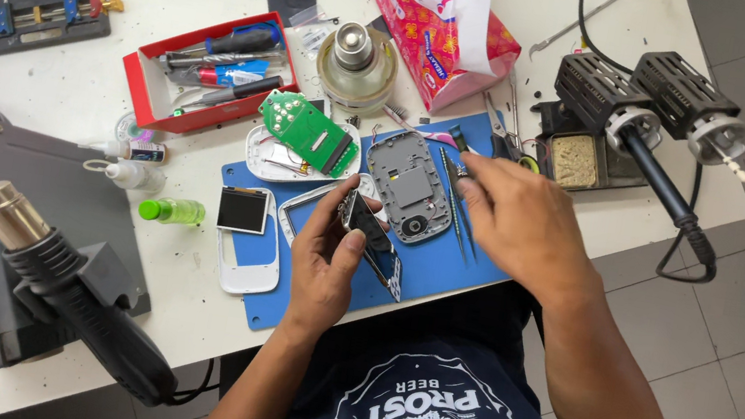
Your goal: The person disassembles a white electronic device, removes the battery, and uses a screwdriver to unscrew components. They then separate the casing and internal parts, handling the screen and circuit board.
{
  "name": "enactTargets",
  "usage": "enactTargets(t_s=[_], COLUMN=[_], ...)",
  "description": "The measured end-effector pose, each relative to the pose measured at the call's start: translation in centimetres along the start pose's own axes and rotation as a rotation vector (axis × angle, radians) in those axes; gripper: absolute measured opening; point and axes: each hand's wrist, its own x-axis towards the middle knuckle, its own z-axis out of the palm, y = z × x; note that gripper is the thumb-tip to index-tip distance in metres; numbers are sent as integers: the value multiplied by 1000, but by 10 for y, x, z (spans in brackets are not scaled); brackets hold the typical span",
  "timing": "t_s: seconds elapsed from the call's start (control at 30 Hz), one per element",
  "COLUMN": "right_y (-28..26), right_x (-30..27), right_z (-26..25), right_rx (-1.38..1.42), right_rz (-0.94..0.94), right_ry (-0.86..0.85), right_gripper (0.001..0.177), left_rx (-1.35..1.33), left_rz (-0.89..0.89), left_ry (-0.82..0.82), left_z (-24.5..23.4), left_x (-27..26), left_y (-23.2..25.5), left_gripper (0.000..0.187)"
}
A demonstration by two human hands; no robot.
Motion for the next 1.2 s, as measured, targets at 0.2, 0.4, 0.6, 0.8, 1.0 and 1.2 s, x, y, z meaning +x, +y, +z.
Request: enactTargets(t_s=[0.2,0.4,0.6,0.8,1.0,1.2], right_y=[-4,-9,-9,-18,-21,2], right_x=[-21,-23,-29,-41,-44,-48], right_z=[1,12,3,11,16,-1], right_rx=[-106,-91,-55,-92,-115,-75], right_rz=[45,-36,-71,-209,-242,-152], right_ry=[-273,-278,-279,-232,-241,-151], right_gripper=[39,39,43,45,46,42], left_rx=[7,-2,1,26,51,46], left_rz=[-5,-7,-20,39,66,73], left_ry=[-49,-83,-94,-6,35,32], left_z=[6,13,18,16,13,16], left_x=[2,4,4,2,1,2], left_y=[-3,-11,-13,-5,3,-1], left_gripper=[70,70,69,74,75,74])
